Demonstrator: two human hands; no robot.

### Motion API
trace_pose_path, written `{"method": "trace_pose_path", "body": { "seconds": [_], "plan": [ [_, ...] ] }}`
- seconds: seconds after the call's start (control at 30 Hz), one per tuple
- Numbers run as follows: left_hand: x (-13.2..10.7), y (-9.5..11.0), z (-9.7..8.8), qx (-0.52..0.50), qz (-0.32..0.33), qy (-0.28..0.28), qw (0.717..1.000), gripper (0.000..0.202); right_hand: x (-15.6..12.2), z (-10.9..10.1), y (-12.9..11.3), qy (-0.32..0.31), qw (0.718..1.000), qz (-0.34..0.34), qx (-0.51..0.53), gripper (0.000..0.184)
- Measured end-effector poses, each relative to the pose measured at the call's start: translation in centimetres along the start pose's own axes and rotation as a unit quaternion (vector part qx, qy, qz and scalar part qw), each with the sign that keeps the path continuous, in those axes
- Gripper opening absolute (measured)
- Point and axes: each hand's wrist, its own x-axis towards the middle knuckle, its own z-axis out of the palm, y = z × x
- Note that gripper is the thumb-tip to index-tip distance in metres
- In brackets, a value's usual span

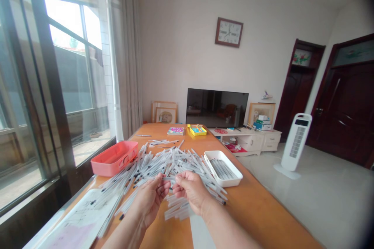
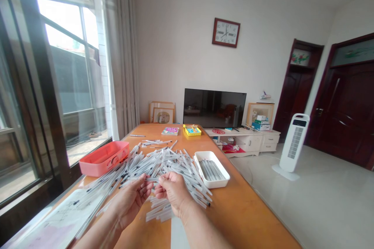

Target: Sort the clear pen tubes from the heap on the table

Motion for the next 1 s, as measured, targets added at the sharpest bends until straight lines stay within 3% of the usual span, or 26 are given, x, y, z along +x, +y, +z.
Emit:
{"method": "trace_pose_path", "body": {
  "seconds": [1.0],
  "plan": [
    [-0.69,0.23,0.35,0.011,0.019,-0.013,1.000,0.009,-0.46,-0.63,-0.79,-0.033,0.999,0.023,-0.016,0.038]
  ]
}}
